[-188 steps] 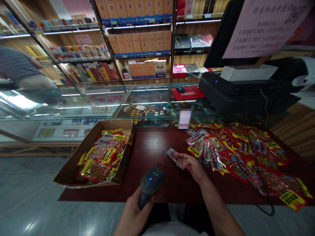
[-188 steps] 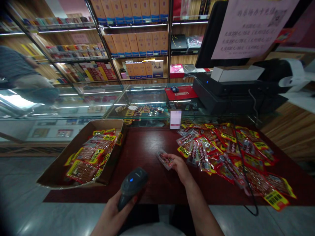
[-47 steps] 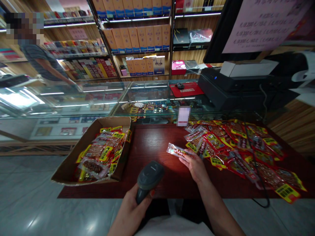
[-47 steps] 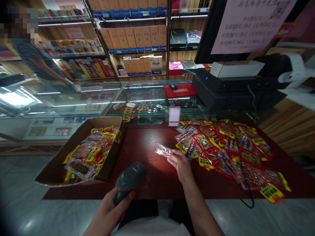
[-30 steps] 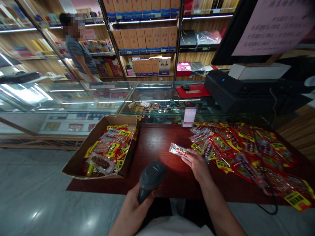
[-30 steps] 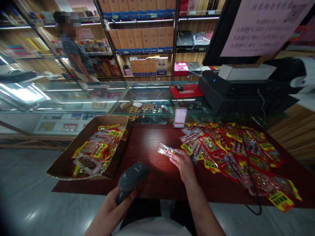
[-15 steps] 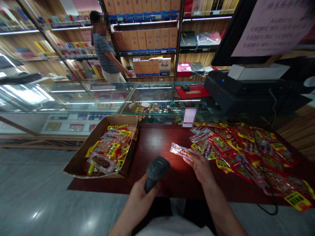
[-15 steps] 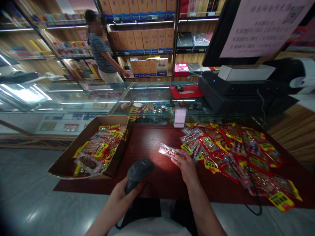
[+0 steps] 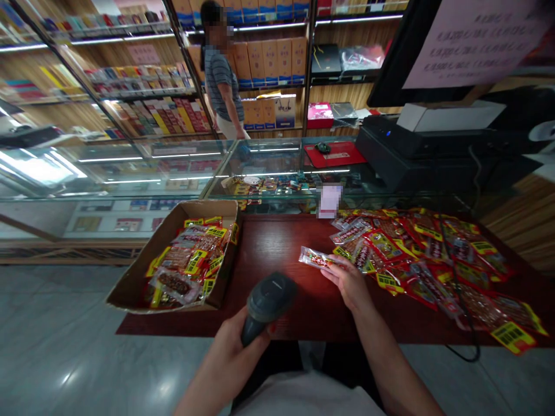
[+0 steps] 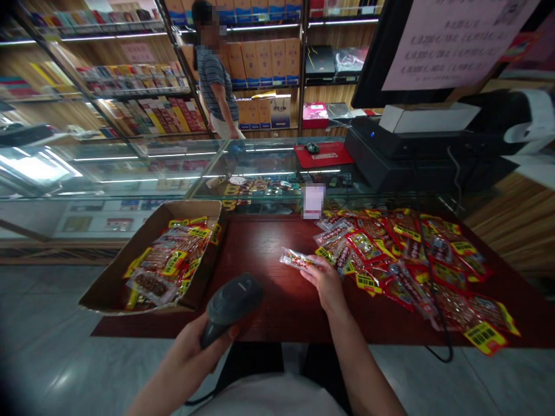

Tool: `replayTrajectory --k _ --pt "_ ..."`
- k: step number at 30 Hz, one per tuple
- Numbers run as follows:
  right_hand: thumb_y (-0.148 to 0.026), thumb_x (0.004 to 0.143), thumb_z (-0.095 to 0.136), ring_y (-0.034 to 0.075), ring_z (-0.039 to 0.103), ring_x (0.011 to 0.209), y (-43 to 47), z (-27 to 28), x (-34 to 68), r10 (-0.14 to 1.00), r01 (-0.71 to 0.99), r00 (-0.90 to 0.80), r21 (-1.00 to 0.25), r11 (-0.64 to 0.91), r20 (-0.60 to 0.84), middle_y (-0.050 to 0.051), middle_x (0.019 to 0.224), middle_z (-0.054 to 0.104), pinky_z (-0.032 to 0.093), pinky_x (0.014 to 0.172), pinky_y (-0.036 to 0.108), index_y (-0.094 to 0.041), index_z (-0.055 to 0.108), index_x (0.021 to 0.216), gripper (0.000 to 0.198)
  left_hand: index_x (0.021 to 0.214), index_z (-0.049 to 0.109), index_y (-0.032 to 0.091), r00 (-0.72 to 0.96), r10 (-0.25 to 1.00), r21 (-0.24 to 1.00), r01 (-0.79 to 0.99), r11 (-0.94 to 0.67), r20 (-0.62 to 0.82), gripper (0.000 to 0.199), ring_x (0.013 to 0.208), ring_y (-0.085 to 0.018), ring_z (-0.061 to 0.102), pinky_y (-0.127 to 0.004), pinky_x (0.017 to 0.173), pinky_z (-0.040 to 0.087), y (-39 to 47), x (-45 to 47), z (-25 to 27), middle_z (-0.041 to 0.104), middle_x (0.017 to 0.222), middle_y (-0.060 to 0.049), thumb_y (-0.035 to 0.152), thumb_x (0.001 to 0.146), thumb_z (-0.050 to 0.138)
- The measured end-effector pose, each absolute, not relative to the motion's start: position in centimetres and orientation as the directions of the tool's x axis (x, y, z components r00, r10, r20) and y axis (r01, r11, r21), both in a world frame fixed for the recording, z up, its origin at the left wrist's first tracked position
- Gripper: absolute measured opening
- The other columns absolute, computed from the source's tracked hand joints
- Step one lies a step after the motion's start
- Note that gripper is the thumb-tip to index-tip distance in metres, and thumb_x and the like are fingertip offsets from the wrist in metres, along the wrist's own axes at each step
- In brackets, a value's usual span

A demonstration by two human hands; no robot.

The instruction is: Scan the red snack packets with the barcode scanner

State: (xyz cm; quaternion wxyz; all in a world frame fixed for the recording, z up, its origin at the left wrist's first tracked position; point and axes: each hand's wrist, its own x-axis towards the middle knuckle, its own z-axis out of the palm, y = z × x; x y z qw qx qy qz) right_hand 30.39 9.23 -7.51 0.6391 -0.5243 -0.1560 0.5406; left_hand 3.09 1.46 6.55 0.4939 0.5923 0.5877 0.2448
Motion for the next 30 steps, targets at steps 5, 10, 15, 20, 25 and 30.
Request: replayTrajectory --k 5,10,15,20,25,30 --pt "-0.029 0.055 0.091 0.019 0.074 0.088 9.1 -6.8 30.6 0.869 -0.551 0.337 -0.825 -0.130 -0.362 -0.001 0.092 0.078 0.065 0.076 0.031 -0.023 0.075 0.087 0.037 0.078 0.072 0.019 0.186 0.946 0.884 0.439 0.163 -0.267 0.020 0.054 -0.016 0.047 -0.024 0.056 0.043 1.0 2.1 8.0 0.046 0.046 0.007 0.039 0.081 0.068" --pt "-0.029 0.056 0.091 0.020 0.074 0.086 9.0 -5.6 30.3 0.885 -0.550 0.327 -0.828 -0.108 -0.333 -0.002 0.094 0.077 0.066 0.073 0.032 -0.023 0.073 0.087 0.035 0.086 0.074 0.017 0.170 0.944 0.880 0.438 0.183 -0.282 0.020 0.052 -0.014 0.045 -0.022 0.053 0.042 1.4 2.9 7.6 0.048 0.050 0.007 0.035 0.082 0.066" --pt "-0.031 0.060 0.089 0.018 0.072 0.085 12.0 -2.5 26.0 0.945 -0.574 0.171 -0.808 -0.133 -0.278 0.000 0.091 0.076 0.064 0.068 0.029 -0.022 0.071 0.090 0.036 0.098 0.072 0.014 0.177 0.926 0.857 0.467 0.218 -0.332 0.026 0.057 -0.014 0.046 -0.022 0.055 0.040 1.3 3.1 5.4 0.053 0.059 0.005 0.034 0.084 0.063" --pt "-0.034 0.065 0.086 0.019 0.071 0.091 16.8 2.3 16.7 0.955 -0.532 -0.276 -0.810 -0.246 -0.109 -0.001 0.097 0.073 0.063 0.079 0.037 -0.024 0.067 0.100 0.040 0.101 0.071 0.015 0.199 0.922 0.846 0.495 0.199 -0.333 0.026 0.069 -0.017 0.052 -0.025 0.066 0.043 0.4 2.4 3.9 0.063 0.076 0.001 0.034 0.086 0.062" --pt "-0.029 0.078 0.075 0.023 0.062 0.120 17.9 2.7 13.0 0.956 -0.084 -0.284 -0.995 0.054 0.076 0.005 0.129 0.065 0.050 0.104 0.046 -0.027 0.063 0.117 0.040 0.105 0.071 0.014 0.116 0.938 0.846 0.479 0.235 -0.326 0.030 0.075 -0.020 0.056 -0.027 0.070 0.044 -0.6 1.1 3.7 0.067 0.082 -0.002 0.034 0.085 0.062" --pt "-0.023 0.086 0.061 0.029 0.051 0.133 14.7 -2.3 22.7 0.944 0.670 0.064 -0.715 0.199 0.323 0.014 0.140 0.059 0.038 0.113 0.049 -0.021 0.064 0.121 0.035 0.100 0.071 0.014 0.084 0.938 0.858 0.438 0.269 -0.337 0.030 0.073 -0.021 0.057 -0.027 0.067 0.045 -0.8 0.4 3.6 0.063 0.072 0.000 0.038 0.084 0.063"
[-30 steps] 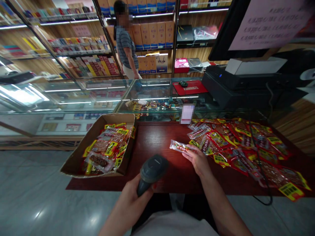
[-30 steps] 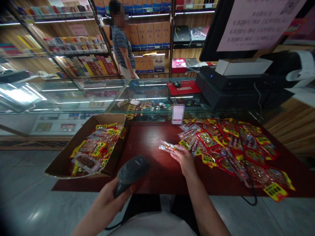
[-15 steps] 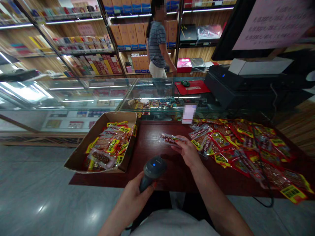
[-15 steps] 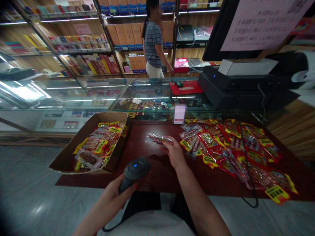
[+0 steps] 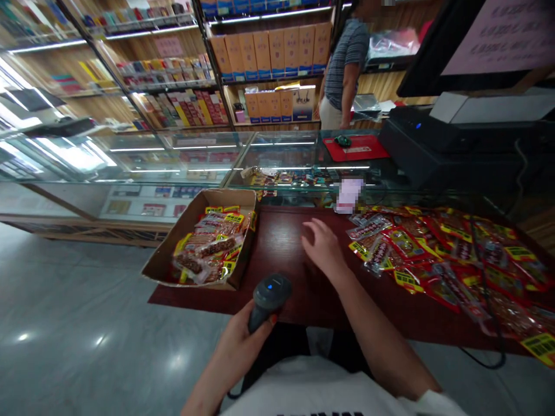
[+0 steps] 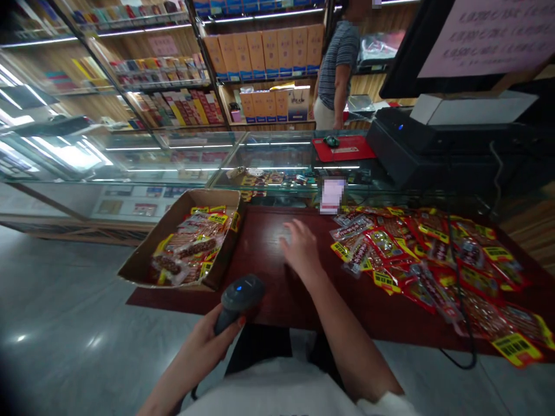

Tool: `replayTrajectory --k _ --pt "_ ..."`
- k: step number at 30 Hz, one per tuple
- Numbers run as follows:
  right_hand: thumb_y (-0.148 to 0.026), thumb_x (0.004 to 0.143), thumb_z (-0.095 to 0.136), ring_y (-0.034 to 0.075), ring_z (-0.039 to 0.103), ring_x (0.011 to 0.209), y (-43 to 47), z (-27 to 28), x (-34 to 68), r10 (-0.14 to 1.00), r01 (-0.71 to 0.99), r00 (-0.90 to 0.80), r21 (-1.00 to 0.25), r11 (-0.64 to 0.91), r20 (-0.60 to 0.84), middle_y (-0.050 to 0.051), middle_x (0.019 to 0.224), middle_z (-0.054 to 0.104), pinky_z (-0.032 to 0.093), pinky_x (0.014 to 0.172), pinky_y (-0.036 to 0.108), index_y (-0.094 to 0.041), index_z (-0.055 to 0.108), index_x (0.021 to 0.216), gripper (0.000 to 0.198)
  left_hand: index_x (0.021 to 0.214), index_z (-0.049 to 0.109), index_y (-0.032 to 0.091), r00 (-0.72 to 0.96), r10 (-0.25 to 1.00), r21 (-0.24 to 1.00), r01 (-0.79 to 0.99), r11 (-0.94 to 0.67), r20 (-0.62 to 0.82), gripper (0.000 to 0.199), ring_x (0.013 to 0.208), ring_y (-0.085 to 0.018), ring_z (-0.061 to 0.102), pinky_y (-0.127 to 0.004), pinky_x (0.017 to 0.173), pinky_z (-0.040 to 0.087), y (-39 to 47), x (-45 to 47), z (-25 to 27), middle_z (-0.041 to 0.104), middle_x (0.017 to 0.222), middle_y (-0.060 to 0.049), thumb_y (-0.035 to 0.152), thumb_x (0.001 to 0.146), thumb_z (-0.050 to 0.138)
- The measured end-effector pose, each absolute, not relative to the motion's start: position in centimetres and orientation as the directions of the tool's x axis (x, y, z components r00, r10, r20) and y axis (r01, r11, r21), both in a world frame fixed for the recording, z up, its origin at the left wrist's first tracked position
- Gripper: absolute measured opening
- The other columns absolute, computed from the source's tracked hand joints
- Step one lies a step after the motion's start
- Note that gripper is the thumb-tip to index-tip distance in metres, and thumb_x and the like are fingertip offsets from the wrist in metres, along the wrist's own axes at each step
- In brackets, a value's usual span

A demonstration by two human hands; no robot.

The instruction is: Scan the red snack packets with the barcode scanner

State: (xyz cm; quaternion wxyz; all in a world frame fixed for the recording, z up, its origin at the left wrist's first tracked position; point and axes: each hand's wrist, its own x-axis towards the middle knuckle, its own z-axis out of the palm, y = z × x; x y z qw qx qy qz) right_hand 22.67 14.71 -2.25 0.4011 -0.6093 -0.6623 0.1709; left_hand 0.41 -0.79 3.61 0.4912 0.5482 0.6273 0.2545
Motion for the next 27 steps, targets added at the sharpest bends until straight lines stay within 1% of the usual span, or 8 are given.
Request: replayTrajectory --k 3,7,13,15,18,22,25,27 --pt "-0.026 0.089 0.056 0.032 0.055 0.125 11.1 -4.9 30.5 0.897 0.865 0.272 -0.497 -0.068 0.350 0.016 0.131 0.063 0.041 0.105 0.049 -0.018 0.062 0.125 0.037 0.099 0.072 0.014 0.118 0.930 0.854 0.449 0.262 -0.347 0.029 0.071 -0.020 0.057 -0.026 0.067 0.045 -0.4 0.6 3.2 0.064 0.073 0.000 0.037 0.084 0.063" --pt "-0.040 0.091 0.056 0.035 0.061 0.108 6.8 -6.1 36.2 0.797 0.867 0.488 -0.300 -0.398 0.356 0.020 0.118 0.066 0.045 0.087 0.045 -0.014 0.060 0.127 0.044 0.098 0.071 0.014 0.201 0.914 0.845 0.487 0.220 -0.353 0.026 0.069 -0.018 0.055 -0.026 0.066 0.044 0.2 1.5 2.3 0.064 0.076 0.000 0.035 0.085 0.062" --pt "-0.049 0.089 0.061 0.039 0.063 0.103 6.8 -5.8 35.3 0.809 0.869 0.494 -0.195 -0.454 0.318 0.023 0.115 0.067 0.045 0.081 0.045 -0.013 0.051 0.139 0.063 0.094 0.071 0.016 0.257 0.913 0.861 0.481 0.165 -0.318 0.019 0.073 -0.019 0.059 -0.026 0.070 0.046 0.7 3.7 2.3 0.067 0.079 -0.001 0.030 0.085 0.061" --pt "-0.044 0.086 0.065 0.038 0.064 0.104 7.5 -5.9 35.2 0.829 0.870 0.486 -0.244 -0.428 0.279 0.022 0.117 0.068 0.046 0.081 0.045 -0.014 0.045 0.146 0.070 0.094 0.071 0.016 0.244 0.921 0.865 0.475 0.160 -0.305 0.019 0.076 -0.020 0.061 -0.027 0.072 0.048 0.9 4.0 2.7 0.069 0.081 -0.002 0.029 0.084 0.062" --pt "-0.039 0.082 0.064 0.035 0.065 0.101 8.1 -6.2 36.3 0.824 0.799 0.529 -0.447 -0.403 0.203 0.020 0.117 0.069 0.048 0.081 0.043 -0.012 0.037 0.151 0.079 0.097 0.072 0.016 0.220 0.925 0.861 0.477 0.176 -0.311 0.022 0.080 -0.022 0.064 -0.028 0.074 0.049 1.1 4.1 3.0 0.072 0.083 -0.003 0.029 0.084 0.063" --pt "-0.047 0.077 0.064 0.033 0.065 0.101 7.4 -6.4 37.3 0.801 0.590 0.590 -0.731 -0.342 0.102 0.016 0.113 0.072 0.049 0.089 0.045 -0.015 0.062 0.132 0.063 0.100 0.073 0.015 0.212 0.921 0.847 0.498 0.187 -0.328 0.025 0.079 -0.022 0.064 -0.028 0.075 0.049 1.4 3.9 3.0 0.072 0.084 -0.003 0.031 0.084 0.063" --pt "-0.051 0.072 0.071 0.030 0.068 0.102 6.6 -5.7 35.4 0.829 0.179 0.553 -0.959 -0.221 -0.088 0.010 0.114 0.074 0.053 0.086 0.043 -0.022 0.071 0.115 0.052 0.099 0.072 0.016 0.201 0.927 0.856 0.481 0.189 -0.318 0.024 0.082 -0.022 0.064 -0.029 0.077 0.050 1.5 4.1 3.1 0.069 0.076 -0.002 0.032 0.085 0.063" --pt "-0.046 0.071 0.075 0.027 0.072 0.098 6.5 -5.0 33.1 0.877 -0.260 0.387 -0.946 -0.194 -0.286 0.007 0.112 0.076 0.056 0.078 0.036 -0.025 0.071 0.114 0.048 0.098 0.071 0.016 0.196 0.930 0.863 0.468 0.189 -0.310 0.022 0.079 -0.022 0.063 -0.029 0.076 0.050 1.5 4.4 3.4 0.064 0.070 0.001 0.031 0.085 0.062"
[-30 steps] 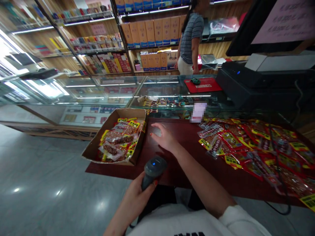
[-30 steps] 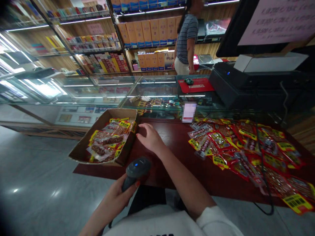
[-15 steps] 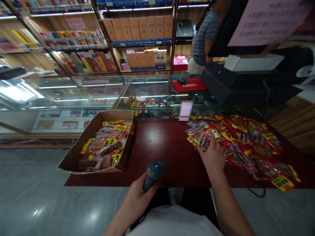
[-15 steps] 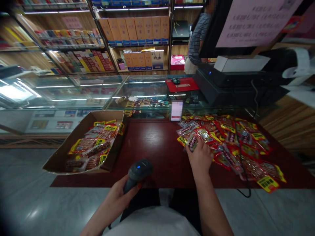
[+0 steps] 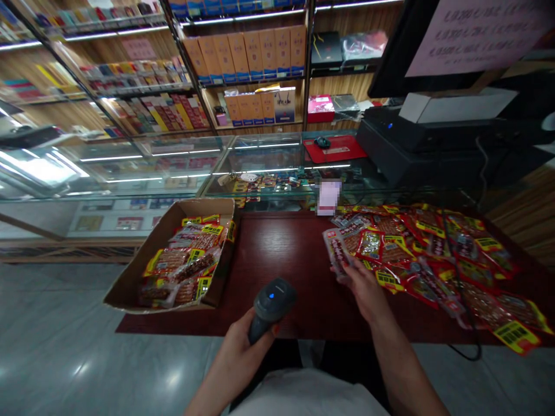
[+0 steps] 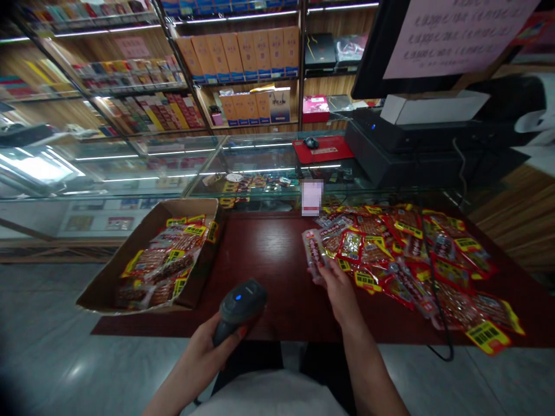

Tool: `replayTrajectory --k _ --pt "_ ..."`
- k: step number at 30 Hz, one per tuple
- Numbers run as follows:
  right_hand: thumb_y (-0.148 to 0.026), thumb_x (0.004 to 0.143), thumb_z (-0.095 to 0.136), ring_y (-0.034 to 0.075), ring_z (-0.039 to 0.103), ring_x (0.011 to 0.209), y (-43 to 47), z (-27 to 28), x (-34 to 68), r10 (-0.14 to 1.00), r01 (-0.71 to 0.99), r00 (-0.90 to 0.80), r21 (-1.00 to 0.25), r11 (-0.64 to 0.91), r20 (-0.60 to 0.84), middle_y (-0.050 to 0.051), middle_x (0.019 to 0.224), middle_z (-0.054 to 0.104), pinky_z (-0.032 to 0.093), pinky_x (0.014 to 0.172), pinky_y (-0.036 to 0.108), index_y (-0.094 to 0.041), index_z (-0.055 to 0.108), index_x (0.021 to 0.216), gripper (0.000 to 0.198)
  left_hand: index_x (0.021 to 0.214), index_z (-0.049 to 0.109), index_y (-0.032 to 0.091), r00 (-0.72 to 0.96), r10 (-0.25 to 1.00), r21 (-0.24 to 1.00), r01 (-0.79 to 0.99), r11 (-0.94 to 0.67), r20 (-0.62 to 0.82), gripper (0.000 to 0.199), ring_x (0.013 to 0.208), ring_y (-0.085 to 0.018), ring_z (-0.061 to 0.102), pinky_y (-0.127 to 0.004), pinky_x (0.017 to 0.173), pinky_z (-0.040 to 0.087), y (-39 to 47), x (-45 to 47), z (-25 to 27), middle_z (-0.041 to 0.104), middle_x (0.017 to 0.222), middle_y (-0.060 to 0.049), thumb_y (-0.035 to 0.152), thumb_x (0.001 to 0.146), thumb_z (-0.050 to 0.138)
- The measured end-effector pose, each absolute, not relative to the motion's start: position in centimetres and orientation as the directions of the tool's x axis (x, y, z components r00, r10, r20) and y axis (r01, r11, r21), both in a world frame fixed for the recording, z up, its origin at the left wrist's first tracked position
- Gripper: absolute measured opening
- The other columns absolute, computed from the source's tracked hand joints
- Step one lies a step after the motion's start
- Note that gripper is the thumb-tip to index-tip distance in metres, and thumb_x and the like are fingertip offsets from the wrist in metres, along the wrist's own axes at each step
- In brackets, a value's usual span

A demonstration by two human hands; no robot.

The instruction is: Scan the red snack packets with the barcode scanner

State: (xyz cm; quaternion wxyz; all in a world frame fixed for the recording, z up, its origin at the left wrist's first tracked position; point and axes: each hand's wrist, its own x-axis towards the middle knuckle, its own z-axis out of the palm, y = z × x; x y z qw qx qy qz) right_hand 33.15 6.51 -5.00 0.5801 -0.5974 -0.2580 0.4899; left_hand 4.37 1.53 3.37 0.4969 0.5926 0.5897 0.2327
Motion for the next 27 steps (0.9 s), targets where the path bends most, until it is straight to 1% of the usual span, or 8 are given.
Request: replayTrajectory --k 1,3,7,10,12,17,22,27 --pt "-0.042 0.071 0.077 0.025 0.073 0.097 6.6 -4.7 31.9 0.896 -0.438 0.271 -0.874 -0.211 -0.352 0.006 0.112 0.077 0.057 0.074 0.033 -0.026 0.071 0.113 0.046 0.097 0.071 0.016 0.197 0.931 0.865 0.465 0.187 -0.307 0.021 0.077 -0.021 0.062 -0.028 0.075 0.049 1.5 4.5 3.5 0.062 0.068 0.001 0.031 0.085 0.062" --pt "-0.031 0.071 0.077 0.021 0.074 0.096 7.0 -4.1 29.7 0.912 -0.640 0.076 -0.721 -0.266 -0.404 0.005 0.114 0.078 0.056 0.067 0.025 -0.026 0.072 0.111 0.041 0.093 0.070 0.016 0.194 0.936 0.868 0.463 0.177 -0.294 0.020 0.073 -0.020 0.059 -0.028 0.072 0.049 1.5 4.5 3.9 0.060 0.066 0.002 0.032 0.084 0.062" --pt "-0.013 0.072 0.075 0.013 0.074 0.085 8.1 -4.0 27.0 0.919 -0.757 -0.049 -0.585 -0.290 -0.392 0.002 0.120 0.077 0.053 0.057 0.018 -0.025 0.073 0.108 0.038 0.089 0.070 0.017 0.148 0.952 0.869 0.465 0.171 -0.266 0.018 0.067 -0.018 0.055 -0.026 0.066 0.047 1.3 3.9 4.0 0.060 0.066 0.002 0.033 0.084 0.063" --pt "-0.005 0.069 0.076 0.012 0.074 0.085 8.7 -4.6 26.2 0.934 -0.790 -0.022 -0.567 -0.235 -0.357 0.000 0.118 0.078 0.057 0.062 0.019 -0.025 0.072 0.106 0.042 0.087 0.070 0.017 0.109 0.963 0.869 0.465 0.170 -0.247 0.017 0.065 -0.016 0.052 -0.025 0.064 0.045 1.0 3.4 3.8 0.061 0.068 0.002 0.033 0.084 0.063" --pt "-0.003 0.068 0.078 0.013 0.075 0.085 9.0 -5.0 26.0 0.932 -0.811 0.017 -0.550 -0.199 -0.362 -0.003 0.107 0.080 0.060 0.068 0.021 -0.024 0.071 0.102 0.041 0.085 0.070 0.017 0.101 0.964 0.869 0.464 0.174 -0.247 0.017 0.064 -0.016 0.050 -0.025 0.063 0.045 0.9 3.2 3.8 0.060 0.067 0.002 0.033 0.083 0.063" --pt "-0.022 0.079 0.079 0.016 0.075 0.081 9.7 -6.0 25.8 0.898 -0.894 0.121 -0.440 -0.086 -0.422 -0.004 0.087 0.080 0.065 0.082 0.038 -0.024 0.069 0.092 0.017 0.083 0.068 0.017 0.084 0.961 0.863 0.464 0.197 -0.264 0.017 0.058 -0.014 0.045 -0.023 0.057 0.041 0.8 3.3 3.9 0.056 0.063 0.004 0.033 0.083 0.063" --pt "-0.023 0.078 0.081 0.013 0.076 0.082 9.8 -6.8 25.3 0.874 -0.893 0.212 -0.450 -0.009 -0.438 -0.002 0.084 0.080 0.064 0.081 0.028 -0.022 0.069 0.087 0.015 0.089 0.065 0.018 0.066 0.939 0.869 0.404 0.285 -0.339 0.023 0.050 -0.011 0.042 -0.022 0.048 0.036 0.5 3.3 3.8 0.049 0.059 0.007 0.039 0.083 0.064" --pt "-0.024 0.079 0.080 0.014 0.077 0.086 9.8 -7.7 25.5 0.876 -0.876 0.223 -0.482 -0.012 -0.428 -0.003 0.086 0.080 0.062 0.088 0.030 -0.024 0.069 0.087 0.014 0.088 0.062 0.018 0.042 0.932 0.866 0.386 0.318 -0.361 0.030 0.046 -0.011 0.041 -0.021 0.045 0.034 0.2 3.2 3.9 0.047 0.051 0.008 0.048 0.085 0.063"
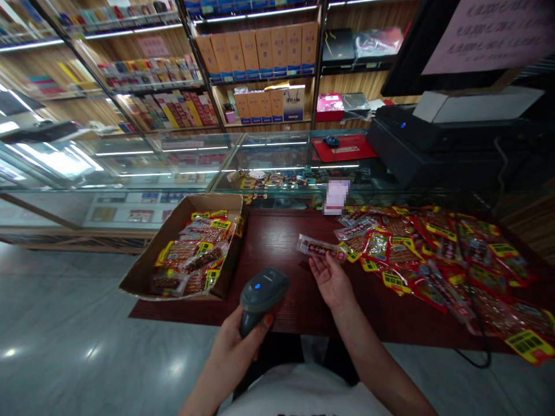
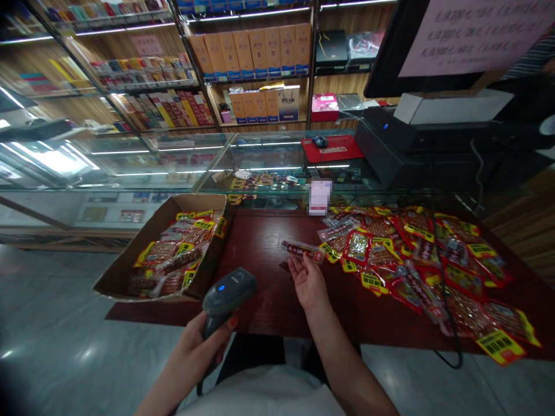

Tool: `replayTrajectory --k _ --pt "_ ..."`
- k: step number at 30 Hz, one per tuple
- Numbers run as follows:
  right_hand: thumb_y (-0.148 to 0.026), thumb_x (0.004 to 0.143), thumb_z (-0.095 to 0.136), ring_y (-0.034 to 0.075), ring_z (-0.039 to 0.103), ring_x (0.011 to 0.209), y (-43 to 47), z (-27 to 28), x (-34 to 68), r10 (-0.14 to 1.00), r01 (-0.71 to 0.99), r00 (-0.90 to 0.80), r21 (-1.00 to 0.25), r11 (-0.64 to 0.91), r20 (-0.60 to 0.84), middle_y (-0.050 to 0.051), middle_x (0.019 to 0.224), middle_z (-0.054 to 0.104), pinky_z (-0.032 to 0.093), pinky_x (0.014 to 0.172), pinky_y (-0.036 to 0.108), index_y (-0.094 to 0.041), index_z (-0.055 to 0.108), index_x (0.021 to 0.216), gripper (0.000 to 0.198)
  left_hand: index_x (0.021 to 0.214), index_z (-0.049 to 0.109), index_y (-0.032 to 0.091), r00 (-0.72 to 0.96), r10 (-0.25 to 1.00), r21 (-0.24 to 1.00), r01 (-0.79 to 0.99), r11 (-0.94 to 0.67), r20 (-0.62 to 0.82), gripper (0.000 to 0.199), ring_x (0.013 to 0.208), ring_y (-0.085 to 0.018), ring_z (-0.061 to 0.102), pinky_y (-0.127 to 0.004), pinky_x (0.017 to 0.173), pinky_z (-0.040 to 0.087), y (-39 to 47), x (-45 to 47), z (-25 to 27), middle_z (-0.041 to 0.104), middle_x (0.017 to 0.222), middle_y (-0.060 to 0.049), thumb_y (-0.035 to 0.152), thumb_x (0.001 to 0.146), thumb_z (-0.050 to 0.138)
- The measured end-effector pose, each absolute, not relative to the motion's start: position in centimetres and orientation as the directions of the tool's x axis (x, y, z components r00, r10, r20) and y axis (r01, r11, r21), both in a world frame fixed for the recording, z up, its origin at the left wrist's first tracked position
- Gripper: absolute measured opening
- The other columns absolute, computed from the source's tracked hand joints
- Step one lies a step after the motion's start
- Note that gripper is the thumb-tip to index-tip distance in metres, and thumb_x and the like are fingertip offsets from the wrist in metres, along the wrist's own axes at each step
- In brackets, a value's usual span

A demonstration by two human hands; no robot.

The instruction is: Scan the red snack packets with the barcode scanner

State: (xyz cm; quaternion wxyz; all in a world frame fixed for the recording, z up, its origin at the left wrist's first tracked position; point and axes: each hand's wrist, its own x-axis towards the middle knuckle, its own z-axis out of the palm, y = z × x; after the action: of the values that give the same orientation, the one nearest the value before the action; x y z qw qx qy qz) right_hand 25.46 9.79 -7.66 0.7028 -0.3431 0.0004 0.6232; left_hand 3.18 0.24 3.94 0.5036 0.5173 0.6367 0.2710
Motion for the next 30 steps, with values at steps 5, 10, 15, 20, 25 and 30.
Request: replayTrajectory --k 5,10,15,20,25,30 --pt "-0.030 0.090 0.068 0.015 0.072 0.109 9.9 -8.2 25.7 0.875 -0.856 0.196 -0.512 -0.067 -0.443 0.000 0.107 0.079 0.059 0.097 0.034 -0.026 0.069 0.091 0.004 0.089 0.063 0.018 0.055 0.927 0.869 0.374 0.324 -0.370 0.034 0.045 -0.011 0.042 -0.021 0.044 0.033 0.2 3.1 4.1 0.046 0.051 0.009 0.052 0.084 0.065" --pt "-0.026 0.085 0.073 0.015 0.075 0.097 9.9 -7.8 25.7 0.874 -0.873 0.213 -0.487 -0.030 -0.436 -0.003 0.090 0.079 0.060 0.092 0.033 -0.025 0.068 0.086 0.005 0.086 0.065 0.018 0.062 0.926 0.876 0.355 0.327 -0.371 0.034 0.046 -0.011 0.043 -0.021 0.044 0.035 0.3 3.2 4.1 0.047 0.052 0.008 0.051 0.081 0.069" --pt "-0.026 0.078 0.081 0.013 0.075 0.079 9.5 -7.3 25.5 0.869 -0.879 0.199 -0.474 -0.045 -0.453 -0.003 0.083 0.079 0.061 0.072 0.025 -0.023 0.068 0.086 0.015 0.086 0.063 0.018 0.040 0.926 0.883 0.318 0.344 -0.375 0.036 0.044 -0.010 0.043 -0.020 0.044 0.036 0.7 3.6 4.3 0.047 0.051 0.009 0.052 0.080 0.069" --pt "-0.027 0.074 0.085 0.011 0.073 0.068 11.2 -5.1 22.7 0.884 -0.850 0.151 -0.515 -0.112 -0.442 -0.005 0.079 0.078 0.055 0.054 0.017 -0.023 0.067 0.089 0.023 0.085 0.061 0.018 -0.026 0.922 0.887 0.264 0.380 -0.387 0.039 0.042 -0.009 0.042 -0.020 0.042 0.034 1.1 3.4 3.3 0.046 0.050 0.010 0.055 0.078 0.070" --pt "-0.035 0.073 0.085 0.013 0.075 0.074 14.6 1.0 15.6 0.957 -0.804 -0.149 -0.533 -0.263 -0.248 -0.003 0.083 0.077 0.056 0.061 0.020 -0.024 0.066 0.092 0.029 0.089 0.062 0.018 -0.060 0.912 0.884 0.227 0.408 -0.406 0.046 0.038 -0.009 0.041 -0.020 0.040 0.032 0.7 2.8 1.5 0.047 0.047 0.011 0.060 0.074 0.073" --pt "-0.038 0.072 0.084 0.022 0.073 0.100 15.8 2.3 13.6 0.930 -0.545 -0.361 -0.795 -0.268 -0.067 0.002 0.113 0.075 0.059 0.085 0.038 -0.029 0.065 0.114 0.047 0.087 0.063 0.017 -0.052 0.916 0.886 0.236 0.399 -0.398 0.053 0.037 -0.010 0.040 -0.021 0.040 0.031 0.4 2.6 1.1 0.047 0.044 0.010 0.067 0.071 0.072"
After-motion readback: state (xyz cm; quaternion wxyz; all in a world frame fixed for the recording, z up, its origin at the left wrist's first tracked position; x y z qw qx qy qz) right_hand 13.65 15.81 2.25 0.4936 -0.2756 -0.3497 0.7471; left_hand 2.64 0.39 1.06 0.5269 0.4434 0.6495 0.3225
